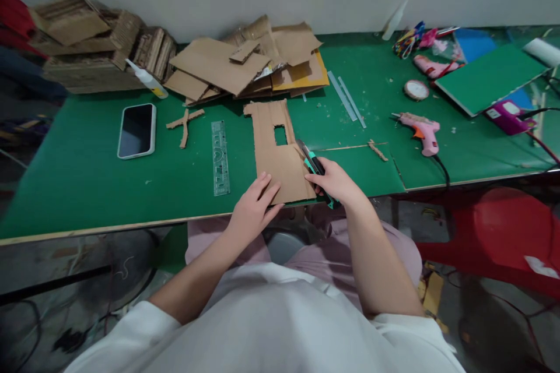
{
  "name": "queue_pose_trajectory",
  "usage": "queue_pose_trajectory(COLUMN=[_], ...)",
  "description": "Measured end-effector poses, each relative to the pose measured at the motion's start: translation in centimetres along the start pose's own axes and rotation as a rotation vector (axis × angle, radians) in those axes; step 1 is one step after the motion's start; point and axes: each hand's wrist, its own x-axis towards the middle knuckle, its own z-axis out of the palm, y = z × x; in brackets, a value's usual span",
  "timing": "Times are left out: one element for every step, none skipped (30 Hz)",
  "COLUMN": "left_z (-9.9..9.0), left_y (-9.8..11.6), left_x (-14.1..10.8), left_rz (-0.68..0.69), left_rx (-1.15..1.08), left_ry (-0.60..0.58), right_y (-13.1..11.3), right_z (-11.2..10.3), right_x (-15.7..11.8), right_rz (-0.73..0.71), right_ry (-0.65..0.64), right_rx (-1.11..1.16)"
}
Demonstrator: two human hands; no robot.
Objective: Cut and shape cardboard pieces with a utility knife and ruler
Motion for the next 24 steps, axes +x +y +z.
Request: queue_pose_trajectory(left_z=[0.1,0.1,0.1,0.1,0.2,0.2,0.2,0.2,0.2,0.2,0.2,0.2,0.2,0.2,0.2,0.2,0.2,0.1,0.1,0.0,0.0,-0.1,-0.1,-0.2], left_y=[0.0,-0.1,-0.1,-0.1,-0.1,-0.1,-0.1,-0.1,-0.1,-0.1,-0.1,-0.1,-0.2,-0.2,-0.2,-0.2,-0.2,-0.2,-0.2,-0.2,-0.2,-0.2,-0.2,-0.2], left_x=[0.0,-0.1,-0.1,-0.1,-0.1,-0.1,-0.1,-0.1,-0.1,-0.1,-0.1,-0.1,-0.1,-0.1,-0.1,-0.1,-0.1,-0.1,0.0,0.0,0.0,0.0,0.0,0.1], left_rz=[0.001,0.003,0.004,0.005,0.004,0.003,0.003,0.004,0.005,0.007,0.007,0.007,0.005,0.003,0.0,-0.004,-0.008,-0.013,-0.017,-0.02,-0.024,-0.028,-0.032,-0.037], left_rx=[-0.002,-0.004,-0.006,-0.009,-0.012,-0.016,-0.019,-0.023,-0.028,-0.032,-0.036,-0.04,-0.043,-0.045,-0.047,-0.048,-0.05,-0.054,-0.06,-0.066,-0.071,-0.076,-0.078,-0.08], left_ry=[0.003,0.006,0.011,0.014,0.016,0.019,0.021,0.024,0.026,0.03,0.032,0.032,0.033,0.034,0.034,0.031,0.028,0.022,0.016,0.009,0.002,-0.004,-0.009,-0.012], right_y=[0.0,-0.1,-0.1,-0.2,-0.2,-0.2,-0.1,0.0,0.1,0.2,0.3,0.4,0.5,0.5,0.5,0.5,0.5,0.5,0.5,0.5,0.6,0.7,0.8,0.9], right_z=[0.0,0.0,0.0,0.0,0.0,0.0,0.0,0.0,0.0,0.0,0.0,0.1,0.1,0.1,0.1,0.1,0.1,0.1,0.1,0.1,0.1,0.1,0.1,0.1], right_x=[0.0,0.0,0.0,0.0,0.0,0.0,0.1,0.2,0.2,0.3,0.4,0.4,0.4,0.5,0.5,0.5,0.5,0.5,0.5,0.5,0.5,0.6,0.6,0.6], right_rz=[0.002,0.002,0.0,-0.004,-0.009,-0.014,-0.018,-0.019,-0.018,-0.016,-0.013,-0.01,-0.008,-0.008,-0.009,-0.011,-0.011,-0.015,-0.02,-0.027,-0.035,-0.045,-0.058,-0.072], right_ry=[-0.002,-0.004,-0.004,-0.001,0.003,0.008,0.011,0.011,0.009,0.009,0.008,0.007,0.007,0.006,0.004,0.002,-0.001,0.001,0.003,0.004,0.006,0.01,0.016,0.024], right_rx=[-0.003,-0.007,-0.013,-0.019,-0.024,-0.029,-0.035,-0.04,-0.044,-0.047,-0.048,-0.046,-0.043,-0.04,-0.037,-0.034,-0.032,-0.03,-0.03,-0.031,-0.035,-0.044,-0.055,-0.065])
